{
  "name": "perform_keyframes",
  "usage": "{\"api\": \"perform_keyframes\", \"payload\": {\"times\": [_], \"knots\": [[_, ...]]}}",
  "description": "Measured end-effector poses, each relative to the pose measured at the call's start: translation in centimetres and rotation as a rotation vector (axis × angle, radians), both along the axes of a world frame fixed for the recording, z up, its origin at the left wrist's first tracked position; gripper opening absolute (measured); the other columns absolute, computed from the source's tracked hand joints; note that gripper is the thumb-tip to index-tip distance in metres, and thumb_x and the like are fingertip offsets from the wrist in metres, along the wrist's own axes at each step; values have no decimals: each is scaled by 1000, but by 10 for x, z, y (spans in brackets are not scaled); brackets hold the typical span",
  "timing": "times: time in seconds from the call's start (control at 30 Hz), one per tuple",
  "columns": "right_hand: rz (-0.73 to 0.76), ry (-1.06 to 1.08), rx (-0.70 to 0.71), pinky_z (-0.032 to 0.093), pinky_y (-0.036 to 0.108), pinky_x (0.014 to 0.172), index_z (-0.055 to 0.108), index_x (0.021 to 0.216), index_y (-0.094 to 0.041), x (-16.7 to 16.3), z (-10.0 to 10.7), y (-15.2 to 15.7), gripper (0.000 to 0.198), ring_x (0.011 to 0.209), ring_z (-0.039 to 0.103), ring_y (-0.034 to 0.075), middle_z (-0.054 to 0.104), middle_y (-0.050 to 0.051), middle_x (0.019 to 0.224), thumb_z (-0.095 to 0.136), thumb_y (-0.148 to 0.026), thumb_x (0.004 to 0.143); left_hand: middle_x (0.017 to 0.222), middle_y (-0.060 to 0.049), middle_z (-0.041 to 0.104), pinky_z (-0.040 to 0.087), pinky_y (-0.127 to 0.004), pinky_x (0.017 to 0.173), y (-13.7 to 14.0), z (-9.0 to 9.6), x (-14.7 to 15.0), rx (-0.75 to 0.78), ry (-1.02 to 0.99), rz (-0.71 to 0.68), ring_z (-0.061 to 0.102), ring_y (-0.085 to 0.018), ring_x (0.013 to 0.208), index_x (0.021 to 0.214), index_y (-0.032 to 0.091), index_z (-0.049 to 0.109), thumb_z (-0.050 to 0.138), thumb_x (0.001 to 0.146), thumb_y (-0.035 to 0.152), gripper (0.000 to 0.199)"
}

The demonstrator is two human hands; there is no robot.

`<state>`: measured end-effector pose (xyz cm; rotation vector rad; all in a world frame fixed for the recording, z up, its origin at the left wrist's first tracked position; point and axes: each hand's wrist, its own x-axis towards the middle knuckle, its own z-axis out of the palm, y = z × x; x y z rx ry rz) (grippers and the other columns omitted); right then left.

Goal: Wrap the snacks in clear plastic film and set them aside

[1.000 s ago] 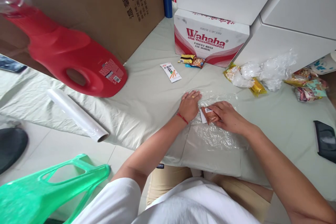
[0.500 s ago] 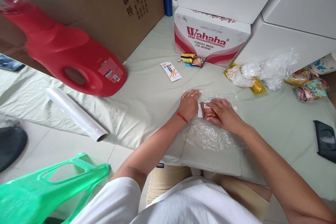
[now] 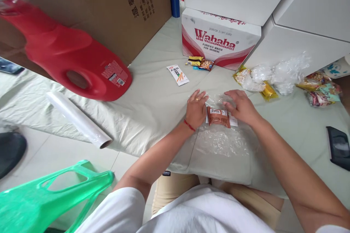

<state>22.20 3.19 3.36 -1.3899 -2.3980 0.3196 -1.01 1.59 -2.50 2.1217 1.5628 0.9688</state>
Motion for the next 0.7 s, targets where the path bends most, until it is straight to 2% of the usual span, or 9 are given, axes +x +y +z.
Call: {"api": "perform_keyframes", "payload": {"times": [0.13,0.23,0.33,0.43,0.57,0.63,0.7], "knots": [[46,-164,-96,43,52,107,56,147,-11,-5,-7,41,62,128,52,39,64,21,133,58,-45,95,150,-7,63,35,-56,121,-16,16,5,68,46,90,39,-31,153,122,23,74,48,96,16,37],[53,-266,-228,47,44,96,63,140,-13,-16,-8,57,62,116,56,36,71,16,108,69,-43,86,147,-8,64,31,-56,118,-29,26,7,92,74,81,42,-34,148,124,28,74,50,98,27,35],[18,-193,-398,45,32,77,75,113,-17,-21,0,64,37,86,60,24,66,5,80,67,-37,83,133,-7,69,32,-54,111,-36,31,6,115,118,-86,49,-34,134,125,35,75,53,99,38,35],[16,-29,-523,37,26,63,76,94,-18,-16,13,60,27,63,49,14,57,-2,66,64,-39,83,115,-8,71,35,-50,98,-36,33,4,107,192,-282,54,-30,114,117,36,79,56,97,37,30],[32,36,-475,34,25,59,77,97,-20,-9,27,35,29,56,45,12,52,-5,58,60,-41,87,98,-8,70,34,-46,87,-34,37,3,63,273,-360,54,-27,98,114,35,79,54,101,34,28],[73,33,-408,39,26,63,78,104,-20,-8,30,15,29,60,53,14,61,-3,65,57,-37,91,95,-9,71,35,-45,84,-36,38,4,61,313,-355,54,-27,97,113,32,79,51,104,33,29],[151,29,-322,45,29,73,78,112,-22,-9,29,-7,32,75,63,19,72,2,81,52,-31,96,91,-9,72,35,-44,83,-41,37,6,73,355,-340,56,-27,97,107,28,79,47,106,30,32]]}}
